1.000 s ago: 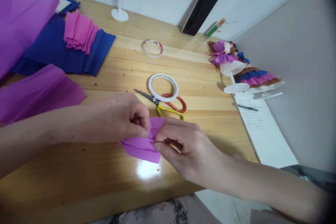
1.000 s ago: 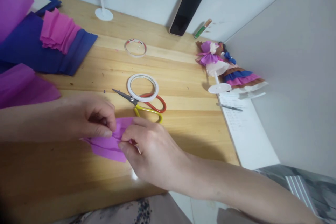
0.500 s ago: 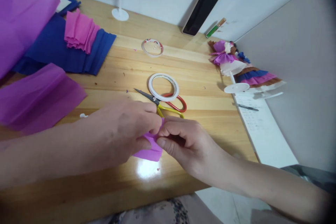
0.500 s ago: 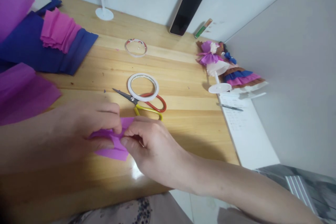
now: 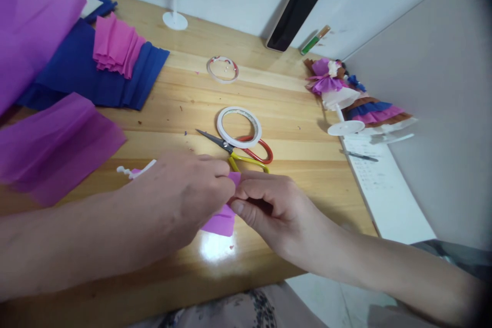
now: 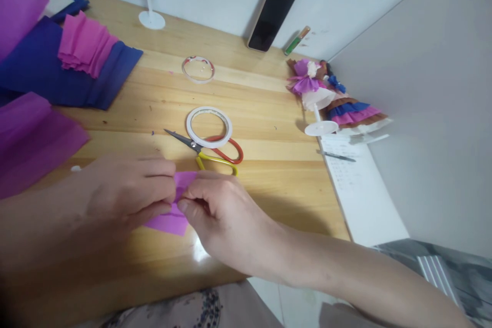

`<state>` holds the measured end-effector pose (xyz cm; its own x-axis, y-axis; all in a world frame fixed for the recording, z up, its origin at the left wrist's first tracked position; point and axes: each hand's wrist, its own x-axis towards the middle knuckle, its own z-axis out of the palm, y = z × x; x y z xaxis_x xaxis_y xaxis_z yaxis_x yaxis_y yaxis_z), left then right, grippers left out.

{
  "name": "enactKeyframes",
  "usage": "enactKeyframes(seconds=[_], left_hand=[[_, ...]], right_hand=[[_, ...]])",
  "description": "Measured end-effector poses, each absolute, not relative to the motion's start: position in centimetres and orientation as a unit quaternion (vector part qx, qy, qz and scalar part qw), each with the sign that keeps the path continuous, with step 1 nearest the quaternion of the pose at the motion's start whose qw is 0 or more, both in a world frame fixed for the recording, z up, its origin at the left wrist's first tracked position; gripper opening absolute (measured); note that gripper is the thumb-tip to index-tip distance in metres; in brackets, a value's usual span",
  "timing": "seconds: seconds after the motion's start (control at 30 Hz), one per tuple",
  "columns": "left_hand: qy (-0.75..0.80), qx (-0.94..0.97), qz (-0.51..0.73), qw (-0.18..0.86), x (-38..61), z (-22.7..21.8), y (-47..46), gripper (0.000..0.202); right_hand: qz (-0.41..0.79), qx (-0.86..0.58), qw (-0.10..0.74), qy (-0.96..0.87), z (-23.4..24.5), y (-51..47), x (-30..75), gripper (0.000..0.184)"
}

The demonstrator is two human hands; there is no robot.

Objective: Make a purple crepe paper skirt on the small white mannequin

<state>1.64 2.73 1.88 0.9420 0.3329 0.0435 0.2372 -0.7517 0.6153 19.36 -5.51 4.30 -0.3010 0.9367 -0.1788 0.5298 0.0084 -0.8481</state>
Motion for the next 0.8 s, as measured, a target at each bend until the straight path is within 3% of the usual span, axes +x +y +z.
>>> enactKeyframes(seconds=[0.37,0.53,0.67,0.8], left_hand=[[0.180,0.908,0.045,0.375,1.9,1.6,2.6,0.018],[0.174,0.907,0.082,0.374,1.5,1.1,2.6,0.017],[0.195,0.914,0.074,0.348,1.5,1.2,2.5,0.013],[0.207,0.902,0.046,0.377,1.9,1.7,2.6,0.016]], right_hand=[[0.379,-0.555,0.200,-0.713,4.7,-6.3,20.2,0.020],[0.352,-0.609,0.169,-0.691,4.7,-6.2,21.5,0.033],[0.508,-0.628,0.122,-0.577,4.3,-5.6,21.6,0.037],[0.656,-0.590,0.152,-0.446,4.0,-4.5,21.2,0.030]])
